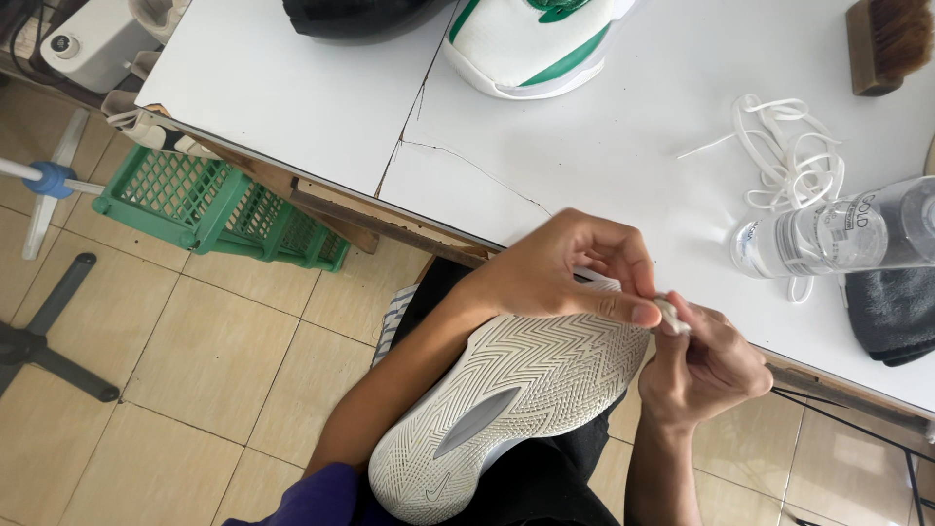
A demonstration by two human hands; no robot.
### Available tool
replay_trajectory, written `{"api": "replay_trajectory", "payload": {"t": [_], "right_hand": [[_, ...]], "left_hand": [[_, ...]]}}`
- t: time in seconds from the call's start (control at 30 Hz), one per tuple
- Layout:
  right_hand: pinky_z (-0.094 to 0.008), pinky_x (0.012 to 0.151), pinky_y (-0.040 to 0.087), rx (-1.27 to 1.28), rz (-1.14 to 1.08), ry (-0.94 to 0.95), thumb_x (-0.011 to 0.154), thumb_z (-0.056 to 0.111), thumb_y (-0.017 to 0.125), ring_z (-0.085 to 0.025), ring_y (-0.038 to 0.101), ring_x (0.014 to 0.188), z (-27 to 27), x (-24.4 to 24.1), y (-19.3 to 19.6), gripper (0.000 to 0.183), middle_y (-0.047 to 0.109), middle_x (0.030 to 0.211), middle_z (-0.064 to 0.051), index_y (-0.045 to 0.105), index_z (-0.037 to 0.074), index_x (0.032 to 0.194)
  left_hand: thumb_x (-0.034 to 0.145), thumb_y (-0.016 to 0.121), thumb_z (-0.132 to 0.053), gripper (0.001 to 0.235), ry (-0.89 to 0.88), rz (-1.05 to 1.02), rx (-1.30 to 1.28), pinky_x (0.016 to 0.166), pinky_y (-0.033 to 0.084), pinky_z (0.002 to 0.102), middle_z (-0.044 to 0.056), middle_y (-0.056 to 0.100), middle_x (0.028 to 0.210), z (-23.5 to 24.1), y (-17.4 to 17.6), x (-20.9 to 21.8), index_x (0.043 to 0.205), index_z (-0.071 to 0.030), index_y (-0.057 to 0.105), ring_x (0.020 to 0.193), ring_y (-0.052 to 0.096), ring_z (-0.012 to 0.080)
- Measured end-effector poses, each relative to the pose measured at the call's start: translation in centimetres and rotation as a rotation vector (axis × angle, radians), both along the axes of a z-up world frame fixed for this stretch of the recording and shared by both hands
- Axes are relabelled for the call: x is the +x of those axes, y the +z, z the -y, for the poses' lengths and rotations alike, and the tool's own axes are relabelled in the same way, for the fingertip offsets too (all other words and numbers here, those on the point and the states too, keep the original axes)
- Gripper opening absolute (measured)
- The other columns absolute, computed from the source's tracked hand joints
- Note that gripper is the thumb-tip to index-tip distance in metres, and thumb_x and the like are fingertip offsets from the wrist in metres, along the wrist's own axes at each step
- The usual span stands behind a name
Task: The person cleans the white sole of a green and white sneaker using a small white cloth. They hold the shoe in their left hand and rub the textured bottom with the cloth in their right hand, focusing on the tread pattern.
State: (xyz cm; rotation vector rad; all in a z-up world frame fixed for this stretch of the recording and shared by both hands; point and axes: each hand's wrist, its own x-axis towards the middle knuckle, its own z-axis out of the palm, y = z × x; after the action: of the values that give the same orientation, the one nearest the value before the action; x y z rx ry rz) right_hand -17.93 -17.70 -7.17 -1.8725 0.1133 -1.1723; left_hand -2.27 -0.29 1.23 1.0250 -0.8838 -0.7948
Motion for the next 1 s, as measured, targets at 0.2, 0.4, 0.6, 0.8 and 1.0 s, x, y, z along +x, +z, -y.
{"api": "replay_trajectory", "payload": {"t": [0.2,0.4,0.6,0.8,1.0], "right_hand": [[-0.024,0.078,0.067,0.394,0.096,0.111,0.116,0.014,0.072,-0.014,0.079,0.085,-1.5,-2.8,-3.3,0.018,0.079,0.097,-0.007,0.077,0.016,0.133],[-0.027,0.075,0.054,0.570,0.358,0.293,0.111,0.017,0.074,-0.007,0.057,0.073,-2.6,-2.3,-2.9,0.018,0.062,0.086,0.000,0.075,0.023,0.128],[-0.046,0.124,0.068,0.230,0.126,0.439,0.106,0.006,0.076,-0.015,0.083,0.066,-2.3,-1.5,2.8,0.005,0.082,0.090,-0.008,0.074,0.009,0.109],[-0.025,0.070,0.073,-0.571,-0.168,0.365,0.087,-0.004,0.091,-0.014,0.085,0.076,-1.0,-3.5,7.2,0.020,0.085,0.090,-0.005,0.083,0.012,0.096],[-0.033,0.063,0.058,-0.799,-0.336,0.400,0.100,-0.004,0.081,-0.014,0.060,0.061,-1.9,-1.9,10.9,0.021,0.077,0.094,-0.004,0.085,0.012,0.113]], "left_hand": [[0.103,0.069,-0.072,0.057,-0.251,-0.045,-0.100,0.090,0.054,0.022,0.000,0.066,0.110,-1.2,-0.2,1.1,0.114,-0.016,0.069,0.109,0.084,0.0219],[0.115,0.071,-0.038,0.031,-0.240,-0.534,-0.346,0.082,0.065,0.030,0.013,0.073,0.129,1.5,-0.4,0.8,0.120,-0.007,0.069,0.092,0.077,0.0207],[0.118,0.057,-0.030,0.035,-0.453,0.057,-0.044,0.124,0.058,0.039,0.012,0.085,0.128,1.9,0.2,1.9,0.126,-0.006,0.081,0.126,0.081,0.0260],[0.106,0.059,-0.031,0.043,-0.355,0.019,0.270,0.104,0.065,0.032,0.017,0.092,0.103,3.0,1.4,1.2,0.099,-0.001,0.088,0.101,0.090,0.0224],[0.103,0.060,-0.030,0.041,-0.330,0.064,0.434,0.103,0.062,0.029,0.014,0.093,0.097,3.7,1.3,1.1,0.096,-0.003,0.089,0.096,0.088,0.0152]]}}
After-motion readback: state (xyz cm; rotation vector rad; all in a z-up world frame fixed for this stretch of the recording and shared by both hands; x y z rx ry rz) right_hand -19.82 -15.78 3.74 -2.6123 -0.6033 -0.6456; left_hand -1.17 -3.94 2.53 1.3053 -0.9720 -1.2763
